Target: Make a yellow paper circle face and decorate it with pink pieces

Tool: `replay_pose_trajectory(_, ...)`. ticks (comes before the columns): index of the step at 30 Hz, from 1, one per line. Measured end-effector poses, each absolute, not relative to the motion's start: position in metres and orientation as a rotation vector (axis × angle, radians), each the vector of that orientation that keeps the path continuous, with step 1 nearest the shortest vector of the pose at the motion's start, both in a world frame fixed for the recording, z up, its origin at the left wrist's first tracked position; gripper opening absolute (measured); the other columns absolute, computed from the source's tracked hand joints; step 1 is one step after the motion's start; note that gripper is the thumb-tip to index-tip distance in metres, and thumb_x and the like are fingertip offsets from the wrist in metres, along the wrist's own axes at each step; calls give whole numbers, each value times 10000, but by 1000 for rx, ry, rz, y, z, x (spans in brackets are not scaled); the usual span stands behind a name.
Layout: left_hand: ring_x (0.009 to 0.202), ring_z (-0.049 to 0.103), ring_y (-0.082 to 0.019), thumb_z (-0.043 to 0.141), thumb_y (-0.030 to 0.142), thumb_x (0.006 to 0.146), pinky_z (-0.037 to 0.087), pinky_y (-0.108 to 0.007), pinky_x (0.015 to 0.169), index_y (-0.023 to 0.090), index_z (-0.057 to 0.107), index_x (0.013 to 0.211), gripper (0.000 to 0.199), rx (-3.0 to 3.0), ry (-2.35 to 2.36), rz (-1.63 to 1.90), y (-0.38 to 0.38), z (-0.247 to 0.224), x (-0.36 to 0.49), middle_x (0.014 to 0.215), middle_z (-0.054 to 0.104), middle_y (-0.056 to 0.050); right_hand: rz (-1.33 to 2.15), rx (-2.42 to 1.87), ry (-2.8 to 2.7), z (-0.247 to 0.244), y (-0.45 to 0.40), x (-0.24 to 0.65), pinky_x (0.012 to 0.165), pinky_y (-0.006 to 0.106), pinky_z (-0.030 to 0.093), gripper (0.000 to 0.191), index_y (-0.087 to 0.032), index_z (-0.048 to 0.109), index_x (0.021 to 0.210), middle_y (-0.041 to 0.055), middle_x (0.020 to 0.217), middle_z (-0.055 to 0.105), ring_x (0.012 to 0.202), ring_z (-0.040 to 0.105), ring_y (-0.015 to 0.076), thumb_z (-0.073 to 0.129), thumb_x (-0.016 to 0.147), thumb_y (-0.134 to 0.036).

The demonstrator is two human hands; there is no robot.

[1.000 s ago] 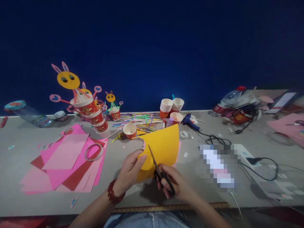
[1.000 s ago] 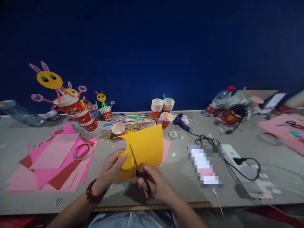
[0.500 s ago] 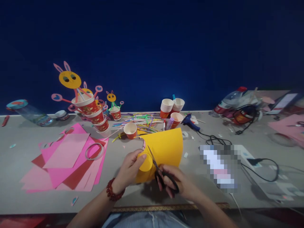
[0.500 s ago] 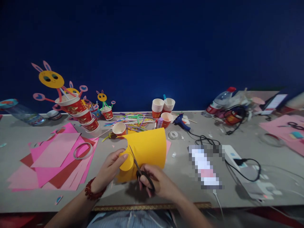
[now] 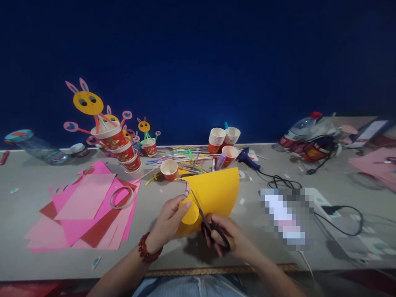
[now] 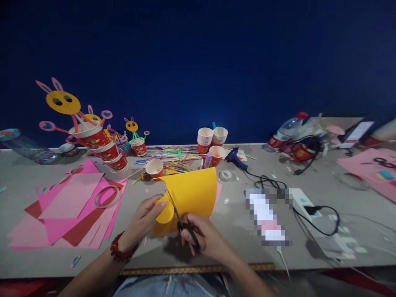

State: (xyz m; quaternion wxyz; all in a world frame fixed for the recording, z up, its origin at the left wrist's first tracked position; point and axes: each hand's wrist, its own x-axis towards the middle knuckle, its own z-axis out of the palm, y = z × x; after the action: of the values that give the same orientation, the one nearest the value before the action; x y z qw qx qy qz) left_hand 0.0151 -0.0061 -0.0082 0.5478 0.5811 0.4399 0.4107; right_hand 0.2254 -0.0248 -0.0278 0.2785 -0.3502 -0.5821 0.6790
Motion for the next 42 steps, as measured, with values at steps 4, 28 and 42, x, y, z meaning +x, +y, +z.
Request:
replay_pose_trajectory(4,657,396,-125,471,423,958,346,-227,591,157,544,789,324,1403,1061,971,-5,-8,15,714,468,5,1805,-952,-1584,-26,-24,225,373,154,345,585,-165,522,754,-21,647,558,411,486,51,556,803,-747)
replay_pose_trajectory(28,642,382,-129,439,439,962,322,-232,580,181,477,737,344,1483,1082,914,-5,-1,12,689,434,18,1799,-974,-1623,-34,-24,230,352,153,305,596,-177,508,756,-29,620,563,390,451,48,544,791,-771)
replay_pose_trajectory(42,660,391,-129,426,400,979,329,-242,607,173,509,773,318,1590,1067,858,-1,-2,5,709,452,19,1771,-997,-1647,-35,-24,232,350,155,300,569,-192,468,749,-31,595,563,385,427,49,562,798,-751)
